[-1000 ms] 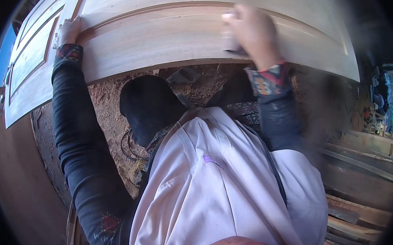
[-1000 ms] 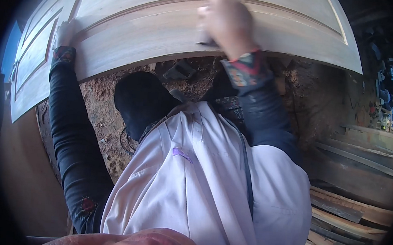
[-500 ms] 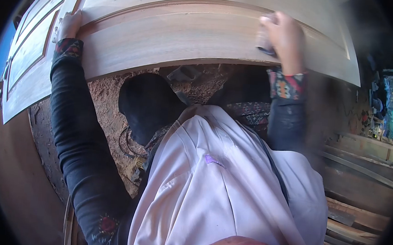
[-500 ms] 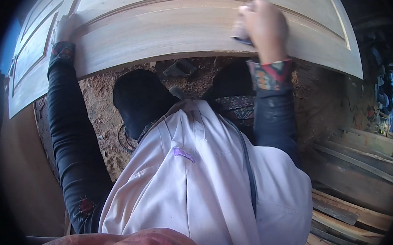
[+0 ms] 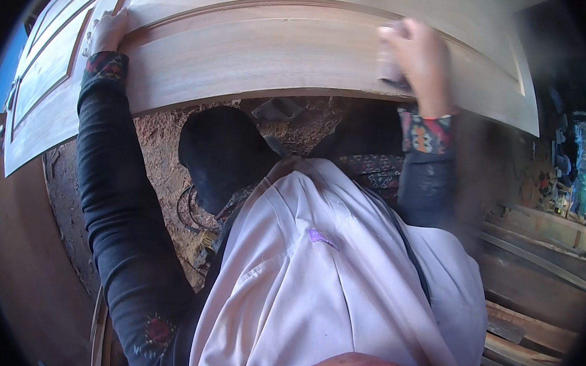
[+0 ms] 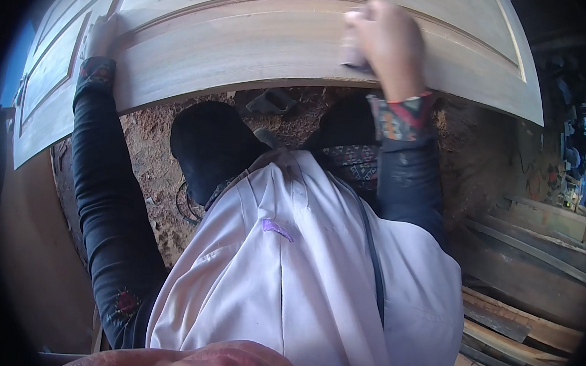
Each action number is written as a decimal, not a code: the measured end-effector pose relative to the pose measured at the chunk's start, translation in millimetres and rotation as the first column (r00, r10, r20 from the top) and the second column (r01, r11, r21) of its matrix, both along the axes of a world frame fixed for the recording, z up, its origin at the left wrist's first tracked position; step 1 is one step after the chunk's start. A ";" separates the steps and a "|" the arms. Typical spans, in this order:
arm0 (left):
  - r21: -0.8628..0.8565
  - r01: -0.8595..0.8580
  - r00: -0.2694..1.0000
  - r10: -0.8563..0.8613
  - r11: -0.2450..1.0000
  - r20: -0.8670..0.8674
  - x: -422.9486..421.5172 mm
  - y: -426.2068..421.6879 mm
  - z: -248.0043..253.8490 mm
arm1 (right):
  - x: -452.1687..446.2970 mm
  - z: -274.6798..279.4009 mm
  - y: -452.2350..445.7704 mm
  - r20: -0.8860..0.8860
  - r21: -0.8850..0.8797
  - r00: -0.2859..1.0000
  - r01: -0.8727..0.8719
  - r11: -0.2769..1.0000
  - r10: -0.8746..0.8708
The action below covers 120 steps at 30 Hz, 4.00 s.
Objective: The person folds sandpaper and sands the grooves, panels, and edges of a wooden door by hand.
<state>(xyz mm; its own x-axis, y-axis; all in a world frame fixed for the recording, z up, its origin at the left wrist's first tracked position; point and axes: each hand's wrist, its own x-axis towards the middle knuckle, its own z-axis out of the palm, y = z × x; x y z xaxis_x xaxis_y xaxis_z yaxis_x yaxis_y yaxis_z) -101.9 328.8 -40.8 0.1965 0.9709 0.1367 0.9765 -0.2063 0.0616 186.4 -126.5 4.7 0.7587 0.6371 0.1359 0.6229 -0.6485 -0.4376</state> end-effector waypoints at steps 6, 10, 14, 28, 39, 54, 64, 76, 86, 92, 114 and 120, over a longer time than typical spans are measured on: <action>-0.042 -0.046 0.998 0.047 0.998 0.041 7.4 5.2 1.7 | 41.1 20.2 -61.5 0.446 0.202 0.848 0.214 0.956 -0.285; -0.035 -0.006 0.999 0.007 0.999 0.031 2.4 6.2 2.5 | 20.4 12.7 -53.8 0.667 0.192 0.745 -0.128 0.973 -0.033; -0.039 0.002 1.000 -0.001 0.999 0.031 2.4 5.4 1.9 | -26.5 -20.3 -28.1 0.553 0.080 0.832 -0.092 0.992 0.033; -0.059 0.015 0.999 -0.013 0.998 0.033 3.1 5.1 -1.1 | 0.1 -19.4 -40.1 0.480 0.002 0.876 -0.057 0.998 0.049; -0.034 0.044 0.999 -0.045 0.998 -0.010 -0.6 2.9 1.6 | -7.6 -33.2 -19.0 0.522 0.207 0.838 -0.308 0.929 0.162; 0.006 0.048 0.996 -0.048 0.999 -0.077 -2.5 14.7 -13.3 | -49.8 -21.9 -5.7 0.337 0.206 0.895 -0.373 0.905 0.292; -0.015 -0.015 1.000 0.016 1.000 0.021 7.6 -17.1 2.2 | -94.2 -36.6 45.3 0.512 0.255 0.786 -0.524 0.813 0.346; -0.056 -0.052 0.998 0.054 0.997 0.034 12.1 -25.5 9.2 | -61.7 -27.1 14.0 0.474 0.105 0.835 -0.368 0.924 0.279; -0.065 -0.047 0.997 0.051 0.997 0.062 15.1 -40.6 15.8 | 16.1 -45.1 -44.1 0.618 0.256 0.786 -0.189 0.948 -0.010; -0.011 0.035 0.999 -0.035 0.999 0.001 3.3 -7.0 -4.6 | -110.6 -27.2 57.2 0.518 0.074 0.796 -0.406 0.911 0.313; -0.066 -0.025 0.997 0.030 0.997 0.077 15.6 -56.1 24.5 | -0.2 -16.4 -36.4 0.407 0.088 0.913 -0.027 0.996 -0.012; -0.063 0.004 0.999 -0.002 0.998 0.037 9.1 -37.1 11.3 | -74.5 -29.4 25.2 0.554 0.092 0.816 -0.253 0.963 0.161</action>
<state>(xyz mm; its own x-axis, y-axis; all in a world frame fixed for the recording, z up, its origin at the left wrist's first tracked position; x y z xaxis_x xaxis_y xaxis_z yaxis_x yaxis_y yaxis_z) -92.7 291.8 -29.5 0.1957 0.9772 0.0829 0.9726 -0.2042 0.1108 111.9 -101.3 -24.7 0.3878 0.7067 0.5917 0.8997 -0.4298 -0.0762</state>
